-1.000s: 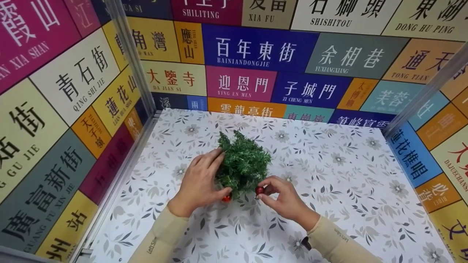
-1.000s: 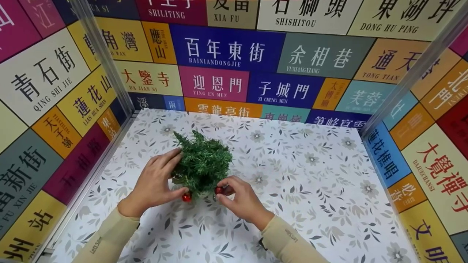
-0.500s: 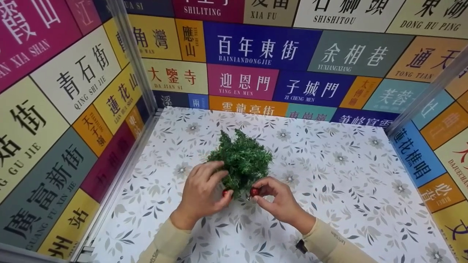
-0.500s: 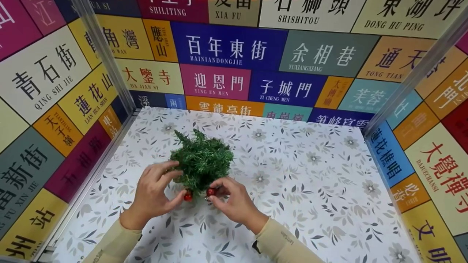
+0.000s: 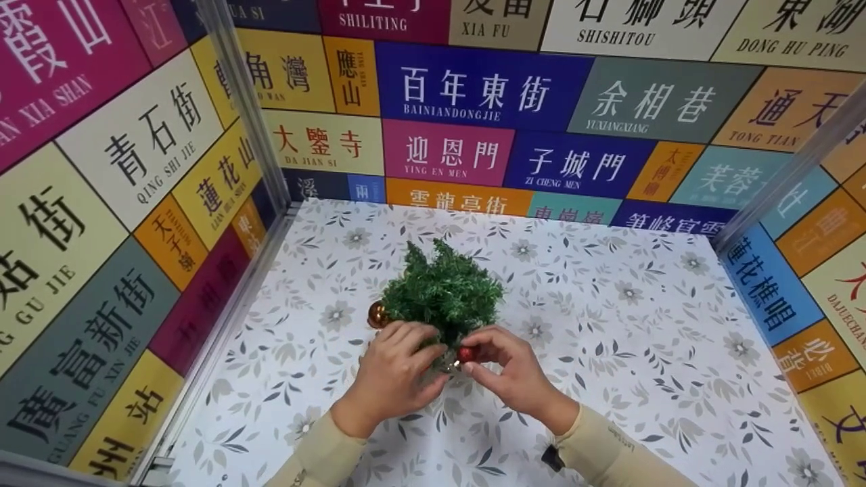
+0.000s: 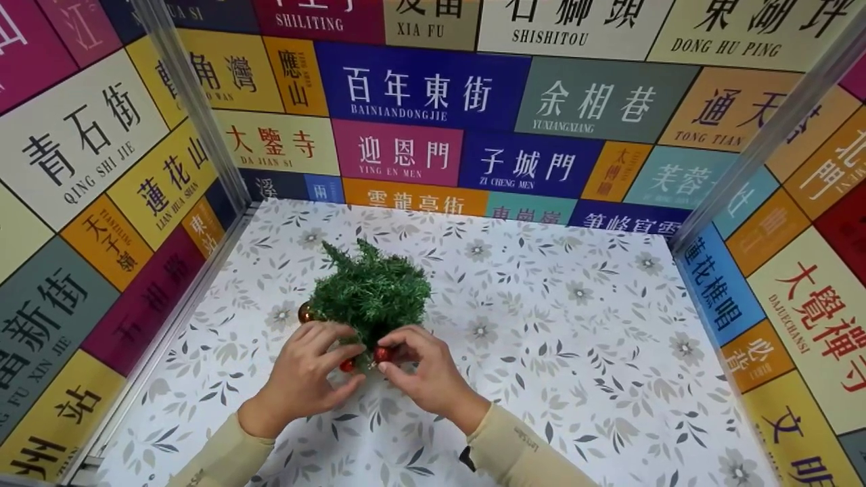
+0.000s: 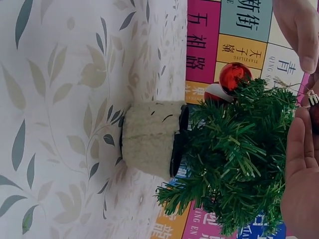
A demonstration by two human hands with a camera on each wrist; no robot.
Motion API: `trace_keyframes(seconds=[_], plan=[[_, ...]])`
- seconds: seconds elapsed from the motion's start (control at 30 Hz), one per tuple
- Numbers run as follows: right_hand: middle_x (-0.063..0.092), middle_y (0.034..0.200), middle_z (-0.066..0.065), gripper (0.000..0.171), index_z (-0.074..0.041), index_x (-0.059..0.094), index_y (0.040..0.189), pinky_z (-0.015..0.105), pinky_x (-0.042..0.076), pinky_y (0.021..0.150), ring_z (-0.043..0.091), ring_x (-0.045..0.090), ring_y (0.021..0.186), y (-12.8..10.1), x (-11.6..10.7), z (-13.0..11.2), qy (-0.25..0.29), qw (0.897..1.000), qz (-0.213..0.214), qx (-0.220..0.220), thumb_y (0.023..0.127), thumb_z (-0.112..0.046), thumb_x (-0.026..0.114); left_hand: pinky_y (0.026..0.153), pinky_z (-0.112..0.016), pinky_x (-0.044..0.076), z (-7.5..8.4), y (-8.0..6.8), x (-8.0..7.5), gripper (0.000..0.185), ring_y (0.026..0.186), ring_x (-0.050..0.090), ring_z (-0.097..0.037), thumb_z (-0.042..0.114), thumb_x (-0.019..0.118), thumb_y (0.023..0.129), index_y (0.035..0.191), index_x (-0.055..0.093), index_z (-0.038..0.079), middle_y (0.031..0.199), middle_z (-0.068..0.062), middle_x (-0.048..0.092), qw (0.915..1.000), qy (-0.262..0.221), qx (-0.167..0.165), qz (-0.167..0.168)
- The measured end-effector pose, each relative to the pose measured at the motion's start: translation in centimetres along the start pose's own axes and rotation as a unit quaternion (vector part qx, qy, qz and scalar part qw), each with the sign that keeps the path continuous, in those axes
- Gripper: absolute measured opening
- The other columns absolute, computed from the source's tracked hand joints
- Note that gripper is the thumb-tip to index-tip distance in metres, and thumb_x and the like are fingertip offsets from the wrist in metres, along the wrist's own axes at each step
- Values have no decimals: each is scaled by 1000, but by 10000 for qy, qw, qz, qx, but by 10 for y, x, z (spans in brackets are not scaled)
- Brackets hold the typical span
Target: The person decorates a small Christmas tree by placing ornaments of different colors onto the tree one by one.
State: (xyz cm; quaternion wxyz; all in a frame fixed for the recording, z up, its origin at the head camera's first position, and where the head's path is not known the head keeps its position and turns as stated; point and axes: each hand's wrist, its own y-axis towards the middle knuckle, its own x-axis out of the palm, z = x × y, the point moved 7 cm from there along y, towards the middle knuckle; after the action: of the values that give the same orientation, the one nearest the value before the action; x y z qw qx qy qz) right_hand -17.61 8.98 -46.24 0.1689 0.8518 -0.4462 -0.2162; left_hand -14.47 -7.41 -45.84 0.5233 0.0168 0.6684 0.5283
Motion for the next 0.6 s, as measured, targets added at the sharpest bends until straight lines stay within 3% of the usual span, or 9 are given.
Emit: trace_keyframes(seconds=[0.13, 0.33, 0.6], plan=[[57, 112, 29, 29, 14, 57, 117, 39, 56, 81, 35, 64, 93, 1, 1, -2, 269, 9996, -10, -70, 88, 16, 63, 94, -42, 46, 2, 1, 3, 21, 104, 61, -23, 31, 76, 83, 97, 78, 15, 114, -4, 65, 9999, 129, 25, -23], [56, 114, 29, 31, 13, 58, 117, 38, 56, 81, 36, 64, 93, 1, 1, -2, 436, 9990, -22, -88, 87, 19, 62, 94, -41, 46, 4, 4, 3, 10, 102, 62, -22, 22, 69, 89, 88, 77, 16, 111, -3, 66, 9999, 98, 110, 75], [61, 108, 22, 28, 8, 61, 116, 39, 56, 76, 32, 66, 89, -3, -3, 7, -6, 9999, 41, 159, 89, 11, 66, 90, -41, 47, -5, 2, -8, 8, 96, 63, -22, 15, 67, 86, 79, 71, 16, 104, -3, 68, 9986, -126, -125, 504]])
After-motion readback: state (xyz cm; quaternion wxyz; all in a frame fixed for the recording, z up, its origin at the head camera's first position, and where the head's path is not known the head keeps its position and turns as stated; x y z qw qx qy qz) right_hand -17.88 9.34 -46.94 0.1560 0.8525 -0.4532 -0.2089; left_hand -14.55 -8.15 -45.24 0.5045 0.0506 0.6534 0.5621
